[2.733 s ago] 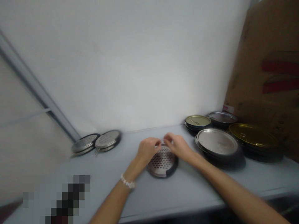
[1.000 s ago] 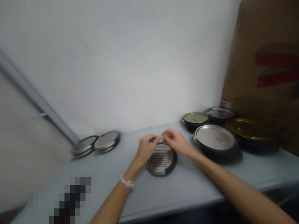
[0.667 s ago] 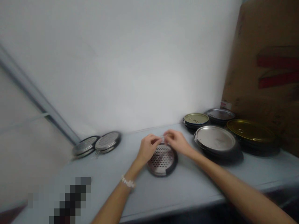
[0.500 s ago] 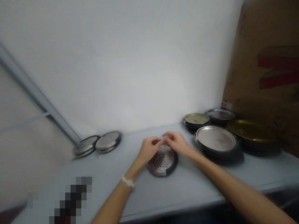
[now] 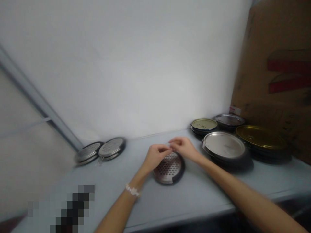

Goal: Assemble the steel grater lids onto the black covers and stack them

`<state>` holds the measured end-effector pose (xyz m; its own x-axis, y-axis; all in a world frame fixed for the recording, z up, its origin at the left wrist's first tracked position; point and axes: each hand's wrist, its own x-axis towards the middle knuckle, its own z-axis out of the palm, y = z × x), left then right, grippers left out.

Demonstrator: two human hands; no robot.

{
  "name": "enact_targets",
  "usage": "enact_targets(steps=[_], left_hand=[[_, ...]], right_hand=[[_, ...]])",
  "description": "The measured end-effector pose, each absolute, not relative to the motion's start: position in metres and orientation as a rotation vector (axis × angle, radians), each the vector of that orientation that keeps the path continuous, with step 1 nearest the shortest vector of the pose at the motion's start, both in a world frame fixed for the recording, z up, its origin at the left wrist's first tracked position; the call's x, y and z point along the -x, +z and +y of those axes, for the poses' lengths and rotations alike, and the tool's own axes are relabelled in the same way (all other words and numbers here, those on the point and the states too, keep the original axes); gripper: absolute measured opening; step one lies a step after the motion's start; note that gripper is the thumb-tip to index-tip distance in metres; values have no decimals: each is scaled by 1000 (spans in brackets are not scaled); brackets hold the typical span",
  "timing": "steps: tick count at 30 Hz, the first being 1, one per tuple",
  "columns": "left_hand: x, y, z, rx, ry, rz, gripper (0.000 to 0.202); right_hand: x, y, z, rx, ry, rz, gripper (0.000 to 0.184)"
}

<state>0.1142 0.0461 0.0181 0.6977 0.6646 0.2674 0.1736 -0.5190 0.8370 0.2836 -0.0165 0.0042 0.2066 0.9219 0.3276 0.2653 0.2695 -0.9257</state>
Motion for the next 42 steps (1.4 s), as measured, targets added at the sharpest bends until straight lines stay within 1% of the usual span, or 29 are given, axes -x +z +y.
enact_targets(steps=[4, 7, 14, 19, 25, 32, 42], left_hand=[[-114, 18, 46, -2072, 706, 606, 23], [-115, 17, 46, -2082, 704, 586, 21], [-117, 17, 47, -2128, 741, 591, 26], [-116, 20, 44, -2151, 779, 624, 27], [-115, 19, 42, -2140, 737, 616, 29], [-114, 16, 45, -2142, 714, 590, 26], [-116, 14, 47, -2081, 703, 563, 28]], right_hand=[[-284, 3, -16, 1216, 684, -1313, 22], [-284, 3, -15, 1222, 674, -1306, 22], [-283, 5, -16, 1190, 715, -1280, 31], [-283, 5, -17, 1206, 699, -1282, 26], [-282, 1, -16, 1215, 639, -1337, 21], [-281, 2, -17, 1244, 526, -1424, 22], [-281, 4, -18, 1267, 503, -1431, 20]])
